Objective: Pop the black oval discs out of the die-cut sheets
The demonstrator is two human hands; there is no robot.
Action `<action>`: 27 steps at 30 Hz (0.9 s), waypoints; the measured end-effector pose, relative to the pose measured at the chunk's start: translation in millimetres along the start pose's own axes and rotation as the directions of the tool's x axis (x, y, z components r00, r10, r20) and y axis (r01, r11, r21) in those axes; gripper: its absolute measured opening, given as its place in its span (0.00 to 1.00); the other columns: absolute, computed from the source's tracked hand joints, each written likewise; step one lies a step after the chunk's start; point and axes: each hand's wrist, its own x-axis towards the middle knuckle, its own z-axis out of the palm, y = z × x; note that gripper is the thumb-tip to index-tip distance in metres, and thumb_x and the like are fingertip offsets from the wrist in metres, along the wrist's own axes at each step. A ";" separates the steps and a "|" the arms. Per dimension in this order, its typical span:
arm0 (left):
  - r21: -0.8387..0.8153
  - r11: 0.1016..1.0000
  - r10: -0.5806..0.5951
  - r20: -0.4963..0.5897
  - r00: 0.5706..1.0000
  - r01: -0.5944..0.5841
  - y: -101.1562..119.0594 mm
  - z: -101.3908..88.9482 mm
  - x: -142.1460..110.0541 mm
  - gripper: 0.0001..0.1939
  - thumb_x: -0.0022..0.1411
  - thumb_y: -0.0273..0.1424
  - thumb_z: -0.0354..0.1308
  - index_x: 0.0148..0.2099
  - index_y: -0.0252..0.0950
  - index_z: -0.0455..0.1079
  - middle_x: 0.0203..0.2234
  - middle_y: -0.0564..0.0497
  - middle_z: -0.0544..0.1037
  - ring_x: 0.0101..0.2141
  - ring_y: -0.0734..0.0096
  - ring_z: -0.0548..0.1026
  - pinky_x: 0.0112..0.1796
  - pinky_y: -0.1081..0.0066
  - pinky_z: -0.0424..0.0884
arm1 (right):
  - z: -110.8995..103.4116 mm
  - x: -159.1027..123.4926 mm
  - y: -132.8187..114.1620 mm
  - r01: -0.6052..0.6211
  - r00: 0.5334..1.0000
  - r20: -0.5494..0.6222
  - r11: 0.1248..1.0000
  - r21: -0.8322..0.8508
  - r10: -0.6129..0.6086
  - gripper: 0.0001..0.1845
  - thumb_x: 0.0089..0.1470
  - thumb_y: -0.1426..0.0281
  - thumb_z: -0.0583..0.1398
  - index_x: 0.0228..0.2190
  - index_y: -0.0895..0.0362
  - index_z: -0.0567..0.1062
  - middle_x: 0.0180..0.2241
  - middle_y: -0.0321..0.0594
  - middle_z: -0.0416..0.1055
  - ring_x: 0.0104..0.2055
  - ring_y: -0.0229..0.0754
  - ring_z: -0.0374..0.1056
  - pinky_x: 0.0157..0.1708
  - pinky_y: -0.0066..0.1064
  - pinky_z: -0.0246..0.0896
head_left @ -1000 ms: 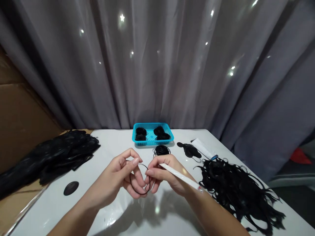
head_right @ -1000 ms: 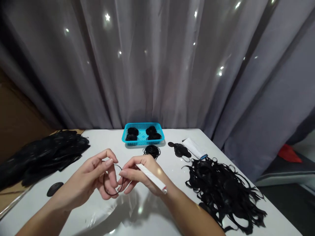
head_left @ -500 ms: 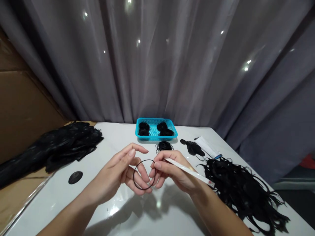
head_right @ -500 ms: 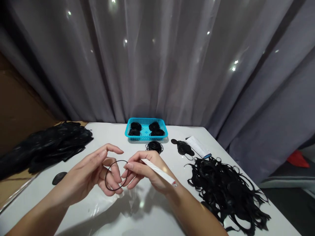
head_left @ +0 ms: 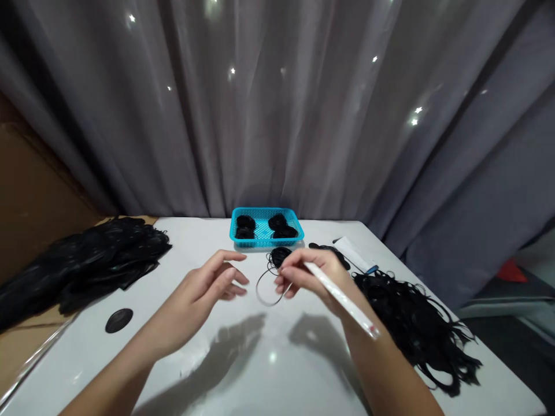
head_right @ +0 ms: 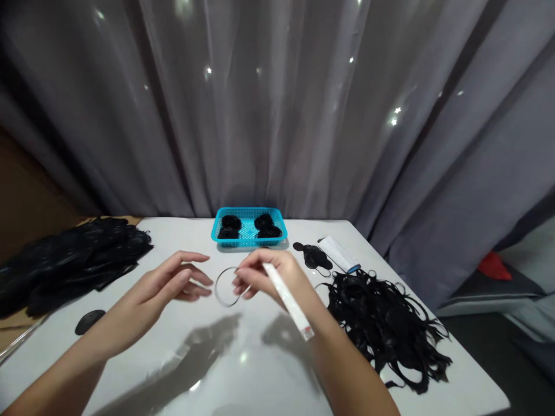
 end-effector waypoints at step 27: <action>0.708 0.207 0.026 -0.694 0.720 0.675 -143.2 -240.6 -1.6 0.40 0.64 0.54 0.27 0.58 0.38 0.70 0.55 0.39 0.74 0.55 0.39 0.66 0.49 0.47 0.64 | -113.4 34.9 76.9 -0.243 0.954 -0.268 0.863 -0.443 0.132 0.18 0.49 0.54 0.65 0.26 0.58 0.78 0.30 0.44 0.79 0.28 0.38 0.70 0.25 0.25 0.62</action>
